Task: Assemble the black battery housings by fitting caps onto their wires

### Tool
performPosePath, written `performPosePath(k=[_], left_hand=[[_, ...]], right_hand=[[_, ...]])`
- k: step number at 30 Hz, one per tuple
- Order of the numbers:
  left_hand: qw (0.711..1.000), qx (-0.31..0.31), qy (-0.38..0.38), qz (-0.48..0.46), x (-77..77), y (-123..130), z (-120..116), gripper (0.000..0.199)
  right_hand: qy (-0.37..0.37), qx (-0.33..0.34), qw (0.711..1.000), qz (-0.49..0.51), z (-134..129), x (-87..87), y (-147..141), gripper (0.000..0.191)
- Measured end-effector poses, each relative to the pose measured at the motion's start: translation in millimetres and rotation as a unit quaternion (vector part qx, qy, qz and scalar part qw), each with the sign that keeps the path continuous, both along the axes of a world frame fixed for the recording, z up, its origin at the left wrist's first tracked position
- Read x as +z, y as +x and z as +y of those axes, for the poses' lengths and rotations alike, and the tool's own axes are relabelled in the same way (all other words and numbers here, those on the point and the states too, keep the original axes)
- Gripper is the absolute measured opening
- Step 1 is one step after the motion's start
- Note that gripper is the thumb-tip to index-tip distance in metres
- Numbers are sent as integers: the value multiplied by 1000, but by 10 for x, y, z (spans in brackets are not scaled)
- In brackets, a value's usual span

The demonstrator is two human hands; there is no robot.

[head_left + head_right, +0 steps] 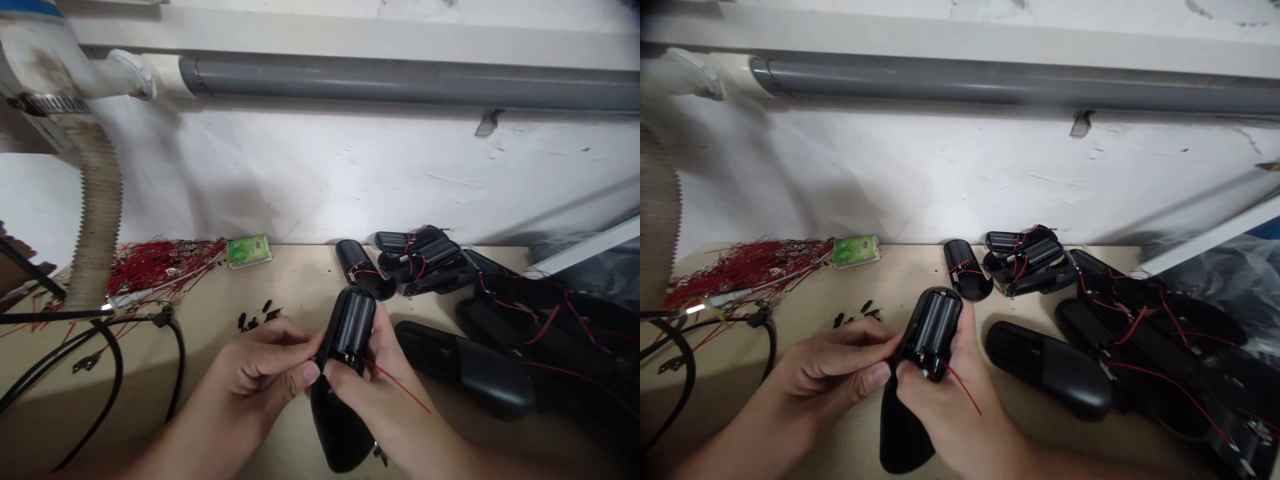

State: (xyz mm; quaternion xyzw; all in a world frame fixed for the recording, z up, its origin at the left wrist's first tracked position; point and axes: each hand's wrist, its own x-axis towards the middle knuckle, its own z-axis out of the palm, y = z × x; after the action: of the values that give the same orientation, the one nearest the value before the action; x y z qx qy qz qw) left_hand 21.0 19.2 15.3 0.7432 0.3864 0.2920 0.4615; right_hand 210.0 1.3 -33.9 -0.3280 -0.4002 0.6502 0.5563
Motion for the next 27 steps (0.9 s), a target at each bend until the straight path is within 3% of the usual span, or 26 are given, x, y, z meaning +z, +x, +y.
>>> performPosePath(k=[4, 8, 13, 16, 22, 25, 27], left_hand=[[999, -17, 33, 23, 4, 5, -37, 28], [999, -17, 17, 23, 54, 33, -7, 26], [993, 26, -101, -62, 75, 54, 36, 19], [977, 53, -173, -112, 67, 60, 36, 13], [949, 21, -287, -125, 50, 64, 50, 31], [944, 25, -305, -125, 61, 63, 76, 32], [955, 10, -278, -103, 91, 47, 74, 34]], right_hand=[[-35, 23, 999, 18, -42, -10, -11, 41], [-65, 26, 997, 21, -36, 25, -5, 42], [-90, 45, 992, 80, -24, 16, 13, 69], [-114, 85, 985, 102, -50, -25, 51, 73], [-99, 156, 975, 121, -72, -54, 130, 101], [-73, 188, 974, 107, -51, -2, 126, 102], [-61, 195, 973, 107, -41, 39, 113, 104]])
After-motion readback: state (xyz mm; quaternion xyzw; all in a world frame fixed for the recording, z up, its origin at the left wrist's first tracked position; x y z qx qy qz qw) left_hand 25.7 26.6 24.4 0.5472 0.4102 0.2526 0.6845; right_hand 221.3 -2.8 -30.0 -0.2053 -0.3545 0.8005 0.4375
